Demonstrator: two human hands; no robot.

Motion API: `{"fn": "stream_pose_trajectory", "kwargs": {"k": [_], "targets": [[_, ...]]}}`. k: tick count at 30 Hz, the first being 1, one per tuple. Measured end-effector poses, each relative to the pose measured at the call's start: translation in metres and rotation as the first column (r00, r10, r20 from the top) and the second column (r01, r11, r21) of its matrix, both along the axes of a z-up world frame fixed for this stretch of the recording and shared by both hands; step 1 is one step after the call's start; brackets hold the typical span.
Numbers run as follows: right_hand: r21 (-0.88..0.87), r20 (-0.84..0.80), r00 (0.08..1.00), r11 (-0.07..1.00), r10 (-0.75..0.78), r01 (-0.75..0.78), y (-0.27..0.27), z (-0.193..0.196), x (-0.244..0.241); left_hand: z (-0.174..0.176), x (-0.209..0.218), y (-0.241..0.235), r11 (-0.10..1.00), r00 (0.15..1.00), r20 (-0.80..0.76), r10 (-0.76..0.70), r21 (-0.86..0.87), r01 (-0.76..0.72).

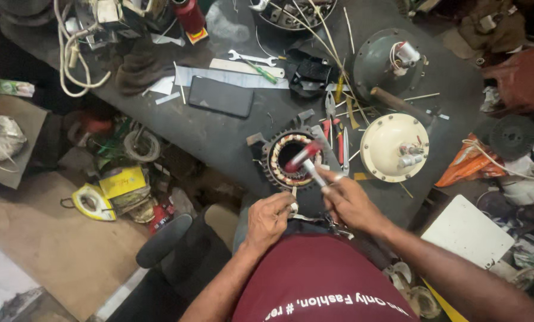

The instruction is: The person works on a disassembled electric motor stator on a cluttered workbench. They use a hammer to tap the stator core and a white tie to secure or adjust internal windings. The person repeatedly taps the stator and adjusts the tie throughout the clip.

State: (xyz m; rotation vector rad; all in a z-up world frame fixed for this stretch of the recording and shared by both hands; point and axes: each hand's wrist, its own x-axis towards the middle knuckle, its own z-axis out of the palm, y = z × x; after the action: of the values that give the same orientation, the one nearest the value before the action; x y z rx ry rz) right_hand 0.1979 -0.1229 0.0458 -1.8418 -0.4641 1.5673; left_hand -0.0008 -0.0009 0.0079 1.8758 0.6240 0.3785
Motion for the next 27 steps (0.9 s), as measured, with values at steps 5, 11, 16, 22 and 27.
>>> {"fn": "stream_pose_trajectory", "kwargs": {"k": [5, 11, 16, 22, 27], "targets": [[-0.039, 0.016, 0.987, 0.986, -0.160, 0.161, 0.006, -0.003, -0.006, 0.002, 0.000, -0.005, 1.000, 1.000, -0.014, 0.017, -0.019, -0.017], [0.042, 0.042, 0.997, 0.997, -0.069, 0.067, 0.001, -0.013, -0.008, -0.003, 0.000, -0.011, 0.995, 0.998, 0.057, 0.020, 0.097, -0.026], [0.010, 0.183, 0.980, 0.997, 0.074, -0.077, -0.012, -0.005, -0.010, -0.005, -0.002, -0.015, 0.996, 0.999, -0.030, 0.040, 0.087, -0.037], [0.200, 0.670, 0.714, 0.876, 0.204, -0.438, -0.023, 0.011, -0.022, -0.003, -0.004, -0.021, 0.987, 1.000, -0.013, 0.015, 0.160, -0.013], [0.356, 0.604, 0.795, 0.873, 0.059, -0.335, -0.030, -0.001, -0.015, -0.003, -0.003, -0.018, 0.983, 1.000, -0.002, 0.011, 0.183, -0.011]]}}
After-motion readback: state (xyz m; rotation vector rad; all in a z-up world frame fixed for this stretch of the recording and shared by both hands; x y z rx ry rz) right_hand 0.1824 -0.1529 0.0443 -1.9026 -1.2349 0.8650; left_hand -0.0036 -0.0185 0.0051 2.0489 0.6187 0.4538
